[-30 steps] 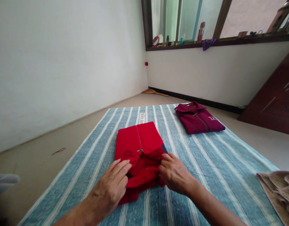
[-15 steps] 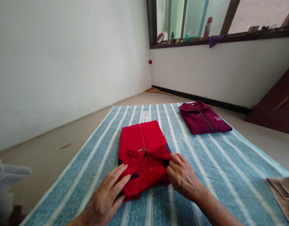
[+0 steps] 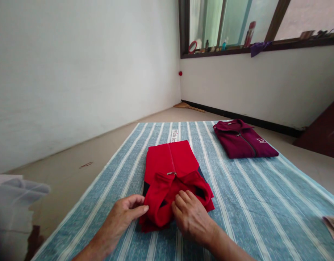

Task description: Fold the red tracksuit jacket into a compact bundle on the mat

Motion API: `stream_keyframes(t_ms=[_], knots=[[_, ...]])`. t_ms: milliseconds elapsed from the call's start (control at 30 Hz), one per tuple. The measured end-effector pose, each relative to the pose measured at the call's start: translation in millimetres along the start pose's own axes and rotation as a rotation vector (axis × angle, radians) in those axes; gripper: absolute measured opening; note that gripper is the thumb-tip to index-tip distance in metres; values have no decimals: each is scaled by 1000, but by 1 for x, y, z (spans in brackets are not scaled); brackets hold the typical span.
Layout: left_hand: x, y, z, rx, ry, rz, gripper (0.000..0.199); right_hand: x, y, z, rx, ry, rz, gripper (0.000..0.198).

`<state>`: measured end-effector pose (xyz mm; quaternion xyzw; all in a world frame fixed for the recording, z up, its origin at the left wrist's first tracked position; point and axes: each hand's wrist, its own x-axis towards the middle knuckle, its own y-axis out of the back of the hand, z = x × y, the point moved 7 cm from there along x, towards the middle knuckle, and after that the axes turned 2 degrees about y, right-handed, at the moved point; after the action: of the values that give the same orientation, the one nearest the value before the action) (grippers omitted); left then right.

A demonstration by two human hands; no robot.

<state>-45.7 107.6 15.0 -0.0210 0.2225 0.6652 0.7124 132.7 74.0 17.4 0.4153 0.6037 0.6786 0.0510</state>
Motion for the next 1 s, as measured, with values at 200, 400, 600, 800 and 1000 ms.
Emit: stream_keyframes(t_ms=[200,400,600,800,1000], knots=[[4,-3,-12,-304,98,-17,18,-3,-4,1,-7,-29,21,23],[3,0,-16,-425,128,-31,24,-2,-6,0,-13,-30,84,21],[2,4,-1,-166,-13,-7,23,-1,7,-6,-51,9,160,22],[10,12,5,235,-217,147,23,-6,-8,-13,-93,40,197,32],[-27,-17,47,871,-1067,478,30,-5,-26,-16,-168,85,259,28]])
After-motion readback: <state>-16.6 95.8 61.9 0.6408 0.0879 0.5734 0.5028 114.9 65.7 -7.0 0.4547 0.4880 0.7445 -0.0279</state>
